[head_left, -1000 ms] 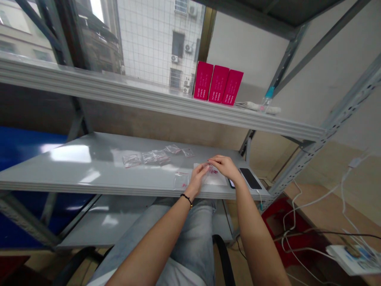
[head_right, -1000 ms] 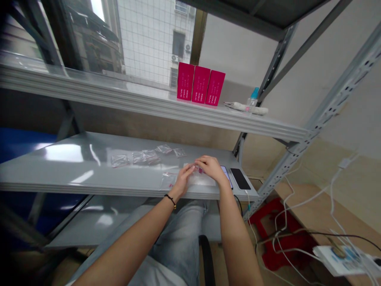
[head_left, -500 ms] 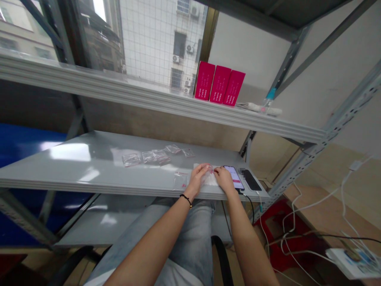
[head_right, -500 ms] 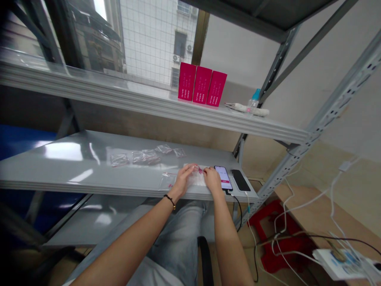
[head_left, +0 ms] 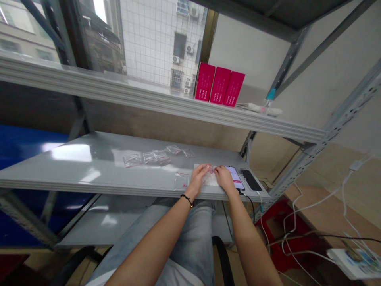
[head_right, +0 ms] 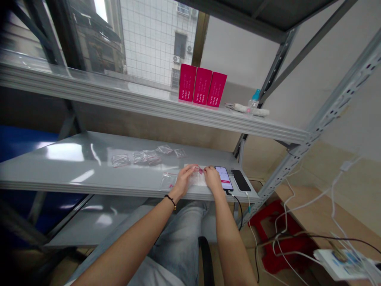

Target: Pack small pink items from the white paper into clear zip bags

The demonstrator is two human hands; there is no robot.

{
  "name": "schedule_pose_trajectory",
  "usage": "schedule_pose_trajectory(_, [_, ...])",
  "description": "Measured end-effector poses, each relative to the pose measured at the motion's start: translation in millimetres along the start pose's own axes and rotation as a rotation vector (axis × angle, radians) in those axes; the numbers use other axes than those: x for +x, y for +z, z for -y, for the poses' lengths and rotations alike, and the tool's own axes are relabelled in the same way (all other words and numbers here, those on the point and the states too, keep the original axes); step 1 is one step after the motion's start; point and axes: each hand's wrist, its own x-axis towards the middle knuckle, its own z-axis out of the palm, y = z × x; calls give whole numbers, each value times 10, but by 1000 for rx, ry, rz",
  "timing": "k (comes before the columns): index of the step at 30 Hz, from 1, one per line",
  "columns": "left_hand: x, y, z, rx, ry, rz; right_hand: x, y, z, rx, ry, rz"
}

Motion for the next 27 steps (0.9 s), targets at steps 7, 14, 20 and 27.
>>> schedule_pose_trajectory(7, [-25, 13, -27, 35, 8, 18, 154, -418, 169, 266, -33, -140])
schedule_pose_trajectory(14, [-52, 31, -68, 55, 4, 40, 160, -658, 432, 490, -159, 4])
schedule_pose_trajectory(20, [-99, 37, -116, 73, -2, 61, -44, -666, 407, 467, -258, 176])
schedule_pose_trajectory(27, [-140, 87, -300, 277, 133, 122, -211, -858, 506, 405, -257, 94])
